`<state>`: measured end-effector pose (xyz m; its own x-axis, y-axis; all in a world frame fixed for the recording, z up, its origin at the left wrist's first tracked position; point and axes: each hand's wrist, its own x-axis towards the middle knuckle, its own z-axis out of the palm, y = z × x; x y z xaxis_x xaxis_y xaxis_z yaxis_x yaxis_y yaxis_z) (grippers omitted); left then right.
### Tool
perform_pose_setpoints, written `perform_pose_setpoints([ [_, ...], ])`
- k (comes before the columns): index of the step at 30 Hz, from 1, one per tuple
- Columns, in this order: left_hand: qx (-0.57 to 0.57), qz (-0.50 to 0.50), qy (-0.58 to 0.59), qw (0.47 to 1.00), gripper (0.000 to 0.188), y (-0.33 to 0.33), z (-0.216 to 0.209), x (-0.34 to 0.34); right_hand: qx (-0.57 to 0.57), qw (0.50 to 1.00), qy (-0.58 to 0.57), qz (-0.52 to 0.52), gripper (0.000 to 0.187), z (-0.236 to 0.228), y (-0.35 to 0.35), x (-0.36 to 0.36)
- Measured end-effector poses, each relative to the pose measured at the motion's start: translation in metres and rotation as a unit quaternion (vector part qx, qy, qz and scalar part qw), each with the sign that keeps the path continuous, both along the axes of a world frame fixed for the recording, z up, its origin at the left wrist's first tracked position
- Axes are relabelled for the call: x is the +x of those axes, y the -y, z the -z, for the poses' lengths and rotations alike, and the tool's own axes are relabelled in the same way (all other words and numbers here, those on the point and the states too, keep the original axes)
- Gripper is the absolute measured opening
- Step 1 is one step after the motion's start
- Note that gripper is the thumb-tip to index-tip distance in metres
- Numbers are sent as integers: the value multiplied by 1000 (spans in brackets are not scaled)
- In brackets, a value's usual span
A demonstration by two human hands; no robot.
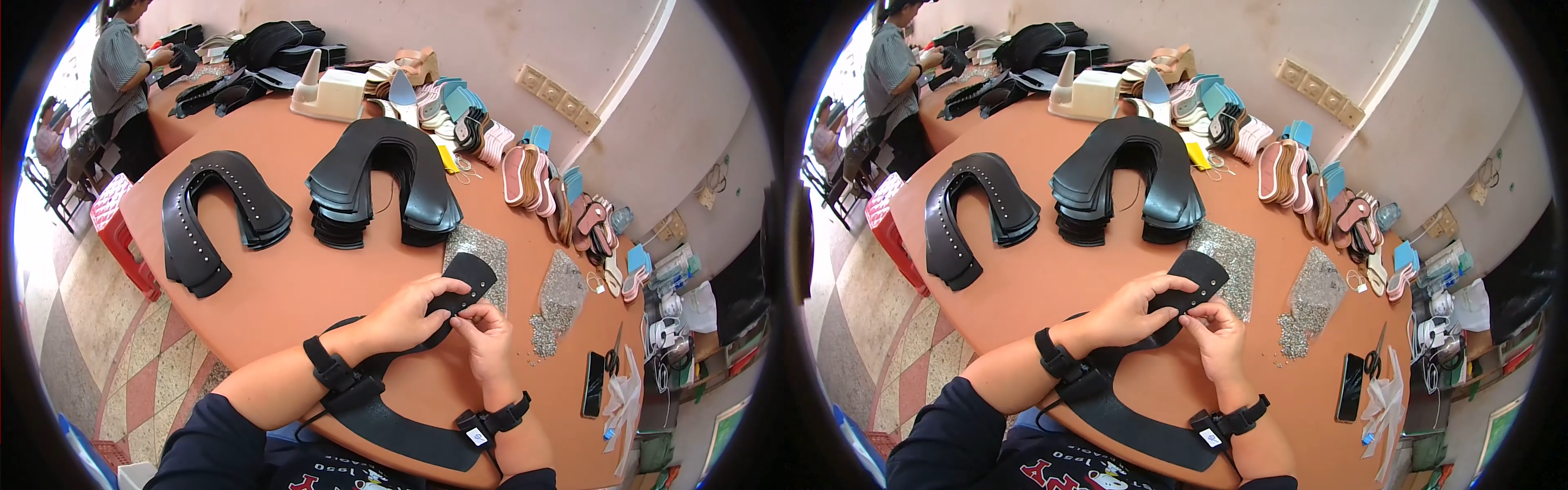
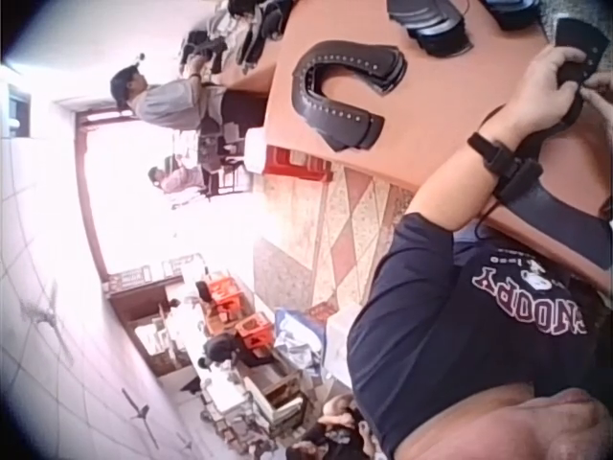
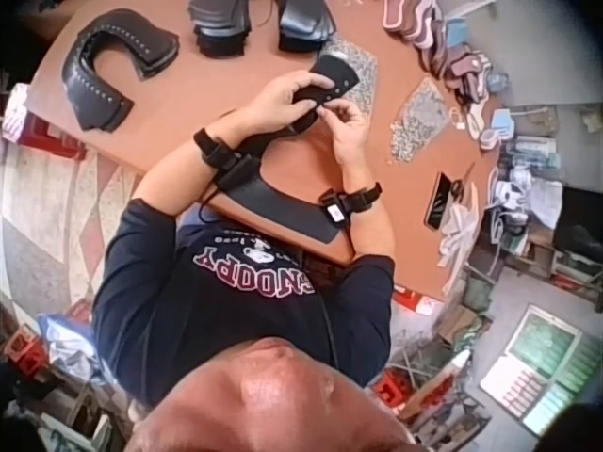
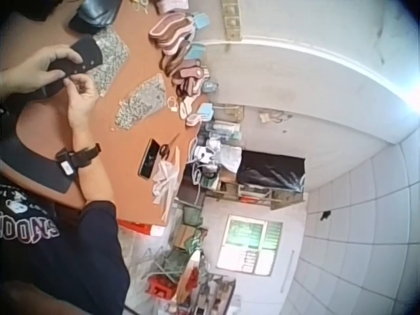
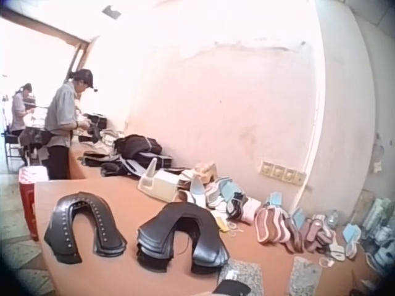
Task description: Manually inserting metal grommets or studs into pre-punched holes of a black leather shoe upper component.
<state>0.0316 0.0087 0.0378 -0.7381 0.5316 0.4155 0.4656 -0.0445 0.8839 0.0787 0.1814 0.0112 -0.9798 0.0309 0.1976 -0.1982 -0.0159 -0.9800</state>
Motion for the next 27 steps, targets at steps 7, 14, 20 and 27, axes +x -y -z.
perform_pose_setpoints([
  [7,-35,24,-12,999,36,0,-1,0,-167,984,54,17,41,-16,11,-2],
  [14,23,6,61,998,29,3,-1,-4,-91,994,49,19,33,-13,0,-7],
  [20,28,5,115,993,33,13,-2,-16,262,960,54,85,6,9,-23,-13],
  [27,-27,16,41,999,44,15,6,-19,476,873,-91,55,7,6,-18,-14],
])
